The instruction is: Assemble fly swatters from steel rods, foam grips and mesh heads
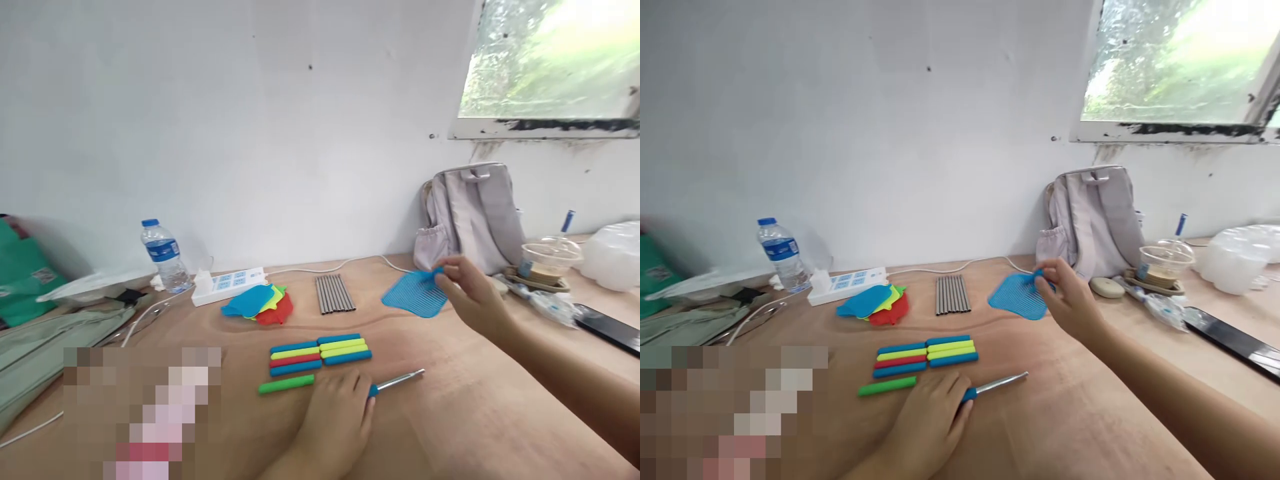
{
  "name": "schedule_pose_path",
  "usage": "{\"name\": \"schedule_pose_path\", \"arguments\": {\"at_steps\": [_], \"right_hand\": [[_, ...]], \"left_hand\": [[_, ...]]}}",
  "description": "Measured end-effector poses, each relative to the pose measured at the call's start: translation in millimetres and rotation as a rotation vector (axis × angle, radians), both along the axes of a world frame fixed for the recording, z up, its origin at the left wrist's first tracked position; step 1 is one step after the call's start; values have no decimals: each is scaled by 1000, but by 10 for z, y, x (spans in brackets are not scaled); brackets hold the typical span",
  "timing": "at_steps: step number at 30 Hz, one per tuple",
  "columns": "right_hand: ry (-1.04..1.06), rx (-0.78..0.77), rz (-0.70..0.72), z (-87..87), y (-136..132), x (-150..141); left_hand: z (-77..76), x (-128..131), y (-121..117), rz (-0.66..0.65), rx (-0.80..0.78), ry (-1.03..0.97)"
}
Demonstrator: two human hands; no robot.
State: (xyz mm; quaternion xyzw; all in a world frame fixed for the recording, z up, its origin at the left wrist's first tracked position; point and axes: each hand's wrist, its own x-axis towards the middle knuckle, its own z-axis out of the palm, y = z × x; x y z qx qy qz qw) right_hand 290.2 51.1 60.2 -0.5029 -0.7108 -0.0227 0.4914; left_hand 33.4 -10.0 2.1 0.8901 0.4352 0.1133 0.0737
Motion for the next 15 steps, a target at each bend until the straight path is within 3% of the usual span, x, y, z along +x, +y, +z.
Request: {"name": "schedule_pose_path", "arguments": {"at_steps": [2,5,8,11,15], "right_hand": [[-330,30,3,-211,-182,243],[-675,-61,199,-511,-357,344],[-658,-255,333,-614,-446,253],[-552,-424,422,-544,-484,171],[-545,-423,414,-480,-449,219]], "left_hand": [[-5,5,13,7,-13,-17],[-11,13,25,19,-22,-24],[-19,14,24,31,-18,-17],[-34,11,27,40,-14,-6],[-54,8,40,29,-30,8]]}}
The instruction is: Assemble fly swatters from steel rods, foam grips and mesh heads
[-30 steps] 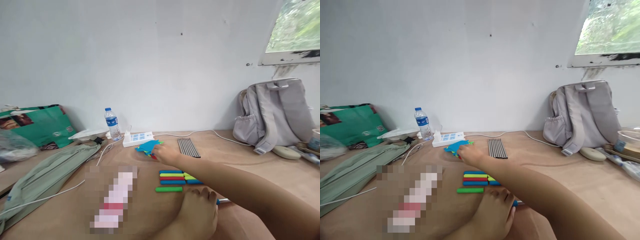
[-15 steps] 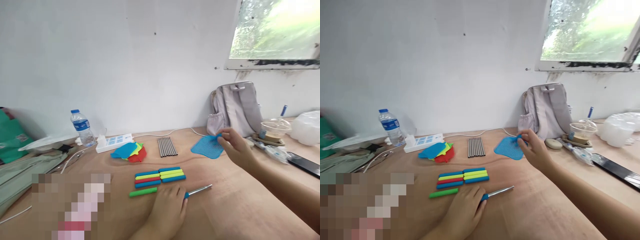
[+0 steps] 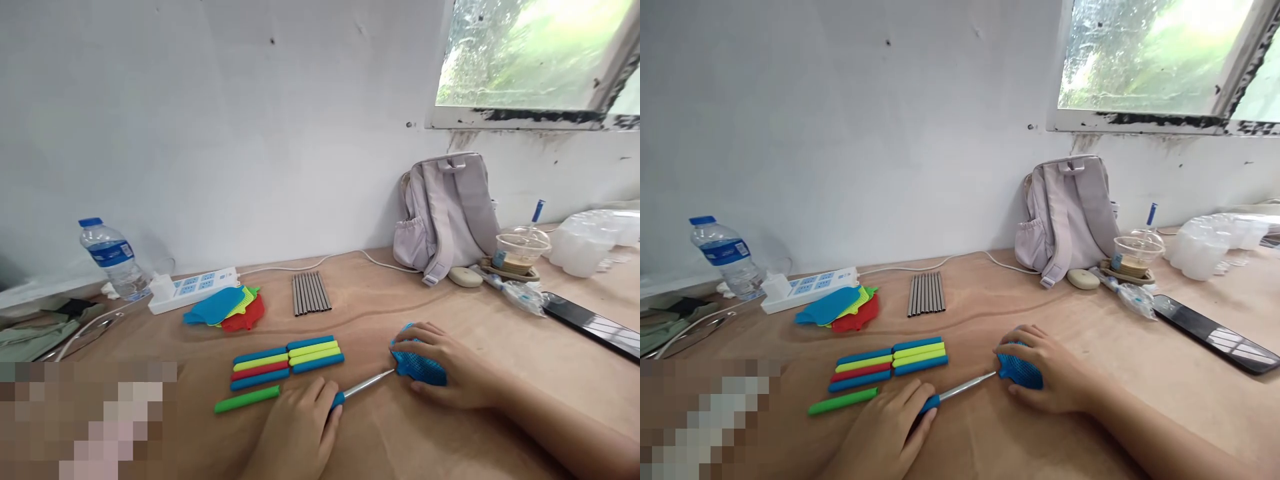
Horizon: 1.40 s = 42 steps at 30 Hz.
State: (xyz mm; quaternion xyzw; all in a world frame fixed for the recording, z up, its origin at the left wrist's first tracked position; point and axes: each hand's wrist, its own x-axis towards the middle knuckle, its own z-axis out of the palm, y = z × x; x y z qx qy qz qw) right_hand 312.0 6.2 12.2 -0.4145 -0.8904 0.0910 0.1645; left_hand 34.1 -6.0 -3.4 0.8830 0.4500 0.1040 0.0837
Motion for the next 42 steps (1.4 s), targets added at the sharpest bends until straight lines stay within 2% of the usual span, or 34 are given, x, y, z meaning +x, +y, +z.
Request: {"name": "schedule_pose_path", "arguments": {"at_steps": [6,17,28,31,35,38,40,42], "right_hand": [[24,-53,-25,-120,95,65],[117,-71,-39,-259,80,-1],[212,-148,-122,-265,4,-178],[231,-65,-254,-268,45,-96],[152,79,-567,-318,154,174],[182,-88,-730,-366,205,331],[278,-246,-768,-382,208,357],[375,-334,-792,-384,200,330]], "left_hand": [[-7,-2,7,-34,9,24],[-13,27,17,-23,40,60],[-28,54,1,1,44,63],[-35,51,-3,8,59,74],[-33,71,-5,23,62,94],[-39,92,-3,25,71,113],[-54,97,-4,15,84,106],[-74,92,-6,-2,96,95]]}}
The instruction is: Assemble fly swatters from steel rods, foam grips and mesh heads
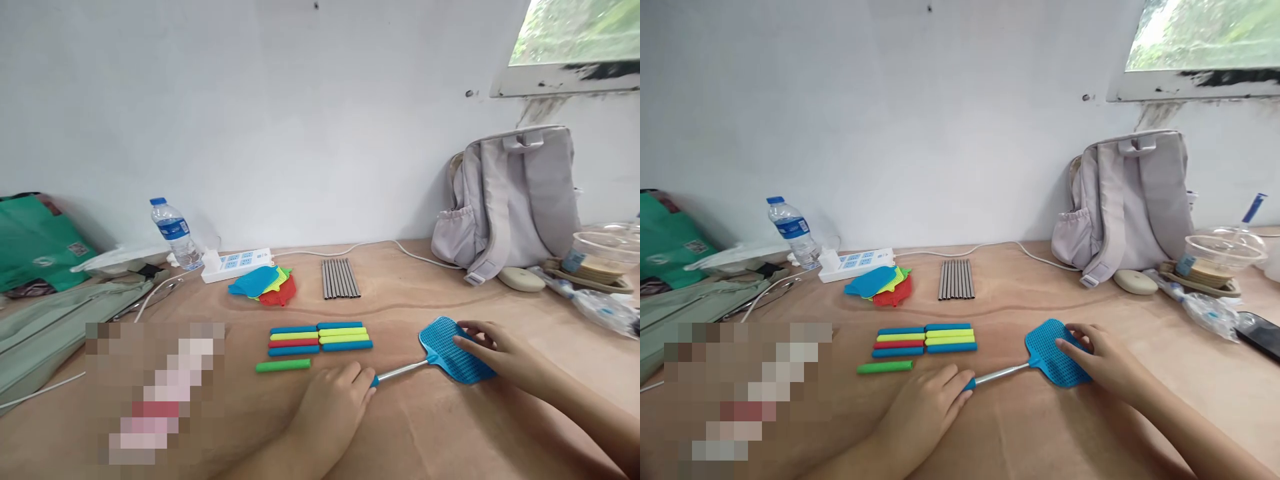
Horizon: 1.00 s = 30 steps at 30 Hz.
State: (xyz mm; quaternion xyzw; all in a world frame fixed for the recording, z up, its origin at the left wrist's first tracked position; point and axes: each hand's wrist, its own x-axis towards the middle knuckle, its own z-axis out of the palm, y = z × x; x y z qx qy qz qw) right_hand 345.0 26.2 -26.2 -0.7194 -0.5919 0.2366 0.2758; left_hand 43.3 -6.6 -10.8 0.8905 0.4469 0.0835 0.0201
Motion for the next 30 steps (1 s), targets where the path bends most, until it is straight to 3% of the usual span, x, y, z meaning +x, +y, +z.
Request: {"name": "schedule_pose_path", "arguments": {"at_steps": [9,17,24,30], "right_hand": [[229,-53,-97,-43,46,-40],[21,52,-56,-105,46,16],[167,27,-83,-24,47,-20],[252,-34,-74,192,0,-115]], "left_hand": [[-58,-7,-6,-36,86,17],[-92,-10,-13,-45,156,48],[-92,-11,-26,-29,144,53],[-94,-34,-26,-45,165,27]]}}
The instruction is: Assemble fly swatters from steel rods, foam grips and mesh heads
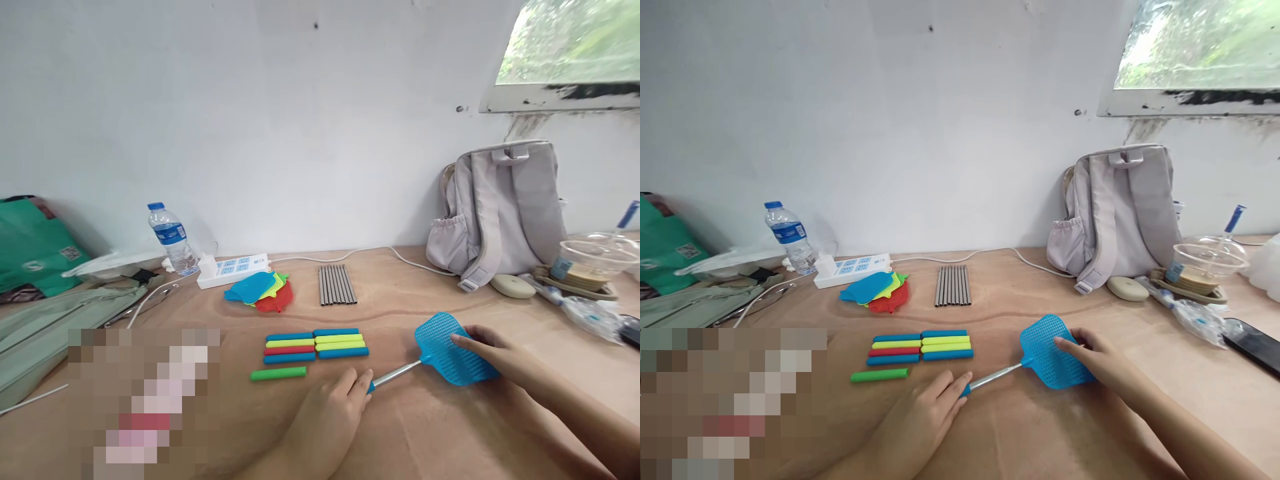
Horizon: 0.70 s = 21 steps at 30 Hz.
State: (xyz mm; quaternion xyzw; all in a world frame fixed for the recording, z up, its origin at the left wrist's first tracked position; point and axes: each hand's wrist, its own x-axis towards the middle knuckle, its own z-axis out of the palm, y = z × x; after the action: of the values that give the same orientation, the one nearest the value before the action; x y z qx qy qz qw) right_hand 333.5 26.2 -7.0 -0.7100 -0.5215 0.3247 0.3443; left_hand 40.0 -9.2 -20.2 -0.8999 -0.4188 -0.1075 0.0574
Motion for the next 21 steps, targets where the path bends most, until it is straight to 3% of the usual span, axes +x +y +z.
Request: {"name": "schedule_pose_path", "arguments": {"at_steps": [3,7,12,21], "right_hand": [[85,-35,-46,71,-78,-99],[177,-85,15,20,-140,-183],[124,-108,106,-75,-126,-195],[106,-67,80,-95,-161,-225]], "left_hand": [[0,-31,-4,-32,36,-61],[-11,-74,-6,-60,69,-80],[-35,-86,-3,-89,74,-64],[-27,-111,-5,-111,83,-78]]}}
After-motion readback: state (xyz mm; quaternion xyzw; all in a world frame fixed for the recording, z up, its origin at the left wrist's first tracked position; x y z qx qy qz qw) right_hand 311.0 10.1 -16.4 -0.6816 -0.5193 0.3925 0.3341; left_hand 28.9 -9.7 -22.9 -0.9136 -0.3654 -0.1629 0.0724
